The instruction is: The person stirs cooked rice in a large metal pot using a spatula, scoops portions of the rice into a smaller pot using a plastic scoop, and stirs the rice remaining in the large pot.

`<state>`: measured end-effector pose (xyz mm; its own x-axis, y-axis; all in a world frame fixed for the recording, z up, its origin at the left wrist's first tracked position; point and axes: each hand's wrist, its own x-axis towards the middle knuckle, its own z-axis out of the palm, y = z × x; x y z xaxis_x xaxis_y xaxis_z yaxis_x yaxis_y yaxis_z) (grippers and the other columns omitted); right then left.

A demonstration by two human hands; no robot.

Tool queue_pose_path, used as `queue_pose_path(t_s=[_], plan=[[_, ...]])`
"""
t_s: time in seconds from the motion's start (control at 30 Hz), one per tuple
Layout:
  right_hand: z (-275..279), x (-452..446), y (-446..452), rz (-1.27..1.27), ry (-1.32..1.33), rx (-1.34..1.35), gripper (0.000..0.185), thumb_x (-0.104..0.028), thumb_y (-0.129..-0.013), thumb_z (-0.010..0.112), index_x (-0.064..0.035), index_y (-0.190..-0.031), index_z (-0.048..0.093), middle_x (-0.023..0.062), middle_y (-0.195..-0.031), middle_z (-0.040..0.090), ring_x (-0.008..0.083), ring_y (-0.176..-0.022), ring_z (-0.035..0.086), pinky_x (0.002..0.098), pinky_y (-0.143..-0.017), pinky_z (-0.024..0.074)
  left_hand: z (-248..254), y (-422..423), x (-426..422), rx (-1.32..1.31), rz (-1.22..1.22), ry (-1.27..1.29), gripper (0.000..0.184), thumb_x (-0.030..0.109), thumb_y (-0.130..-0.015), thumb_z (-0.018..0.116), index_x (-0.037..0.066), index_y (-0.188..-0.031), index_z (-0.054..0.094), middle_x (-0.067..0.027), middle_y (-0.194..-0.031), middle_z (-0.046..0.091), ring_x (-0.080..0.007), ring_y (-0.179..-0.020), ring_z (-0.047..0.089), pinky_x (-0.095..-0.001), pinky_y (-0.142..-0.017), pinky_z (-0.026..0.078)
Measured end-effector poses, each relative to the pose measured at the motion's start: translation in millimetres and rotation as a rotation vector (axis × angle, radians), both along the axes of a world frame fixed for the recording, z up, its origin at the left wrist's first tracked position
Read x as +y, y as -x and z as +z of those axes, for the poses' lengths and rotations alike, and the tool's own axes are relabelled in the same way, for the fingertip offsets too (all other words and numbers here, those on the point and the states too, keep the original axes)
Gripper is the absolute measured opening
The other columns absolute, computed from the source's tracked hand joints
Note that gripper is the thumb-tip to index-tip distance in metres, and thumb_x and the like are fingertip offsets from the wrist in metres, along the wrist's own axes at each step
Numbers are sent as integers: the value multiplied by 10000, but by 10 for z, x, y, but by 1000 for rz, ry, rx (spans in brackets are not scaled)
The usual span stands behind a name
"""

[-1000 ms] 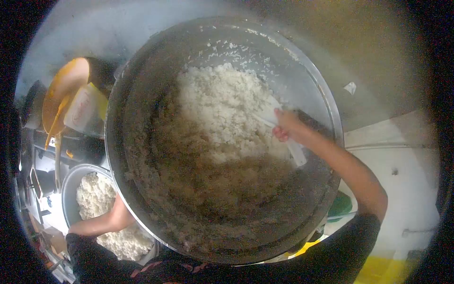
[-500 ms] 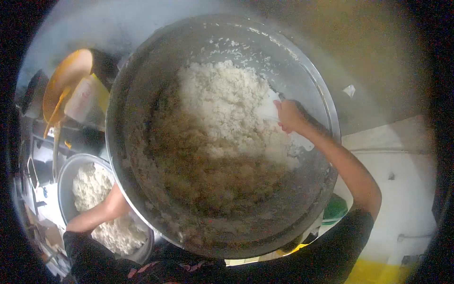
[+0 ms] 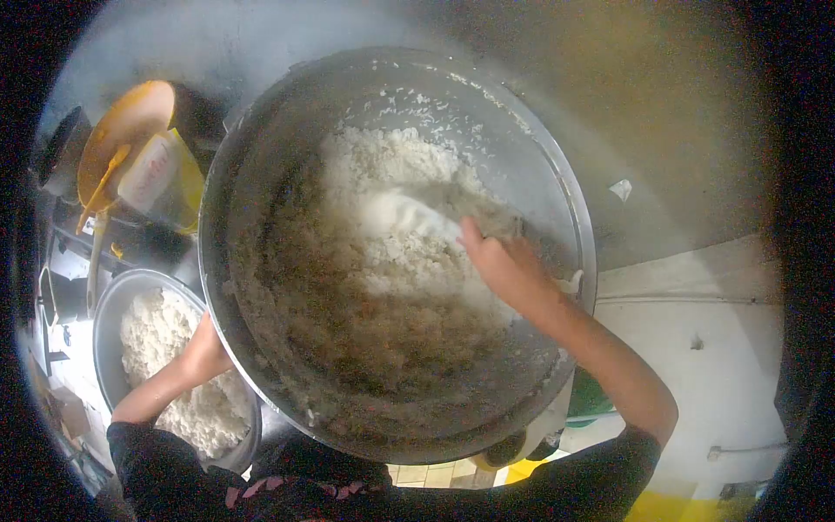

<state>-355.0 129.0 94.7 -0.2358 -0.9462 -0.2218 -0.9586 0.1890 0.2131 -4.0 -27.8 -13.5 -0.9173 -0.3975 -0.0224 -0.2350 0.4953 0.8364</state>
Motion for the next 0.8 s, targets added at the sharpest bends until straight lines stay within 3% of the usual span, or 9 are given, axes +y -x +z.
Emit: queue_pose_path(t_s=[0.03, 0.1, 0.13, 0.23, 0.27, 0.33, 0.57, 0.8], plan=[[20, -9, 42, -1, 5, 5, 248, -254, -912, 439, -6, -917, 437, 205, -522, 517, 336, -448, 545, 426, -391, 404, -8, 5, -6, -7, 1, 21, 1111, 170, -638, 775, -3, -1369, -43, -273, -1411, -40, -382, -1323, 46, -395, -1056, 221], [33, -5, 242, -147, 270, 7, 231, -245, -909, 443, -16, -929, 443, 212, -522, 512, 329, -424, 535, 427, -378, 396, -18, -17, -13, -30, -2, 58, 1110, 186, -638, 776, -2, -1371, -36, -269, -1413, -30, -380, -1325, 40, -398, -1053, 223], [-56, 101, 656, -59, 377, -162, 253, -263, -916, 431, -12, -937, 438, 192, -527, 515, 267, -379, 518, 395, -324, 366, -1, -20, -15, -27, -2, 62, 1110, 186, -638, 776, -2, -1371, -36, -269, -1413, -30, -380, -1325, 40, -398, -1053, 223], [157, -11, 975, -992, -1, -624, 293, -287, -938, 377, 2, -953, 426, 129, -582, 489, 145, -388, 437, 305, -304, 321, 65, -13, -4, -25, -1, 160, 1117, 200, -639, 777, 1, -1372, -43, -269, -1412, -45, -386, -1323, 31, -400, -1052, 225], [71, -24, 1005, -994, -3, -618, 293, -287, -938, 377, 2, -953, 426, 129, -582, 489, 145, -388, 437, 305, -304, 321, 70, -14, -3, -35, -7, 84, 1125, 200, -640, 776, 0, -1369, -56, -273, -1409, -55, -392, -1322, 22, -405, -1052, 224], [-212, -95, 1097, -1170, 4, -969, 316, -283, -938, 378, 31, -926, 404, 136, -579, 498, 183, -382, 438, 329, -328, 325, 73, 0, -10, -41, -11, 8, 1132, 200, -640, 776, -1, -1367, -68, -277, -1406, -65, -397, -1320, 14, -409, -1053, 223], [-548, -441, 1234, -1192, -64, -1039, 308, -302, -935, 368, 2, -987, 387, 135, -564, 478, 166, -368, 409, 302, -307, 292, 66, -38, -28, -60, -113, -30, 1125, 152, -663, 754, 3, -1356, -119, -278, -1393, -130, -412, -1314, -30, -419, -1061, 204], [-725, -391, 1178, -867, 98, -890, 321, -307, -938, 354, 9, -951, 408, 130, -533, 464, 165, -327, 403, 308, -253, 296, -80, -46, -2, -40, -128, -40, 1121, 163, -660, 757, 3, -1362, -101, -286, -1391, -122, -431, -1308, -37, -424, -1062, 190]])
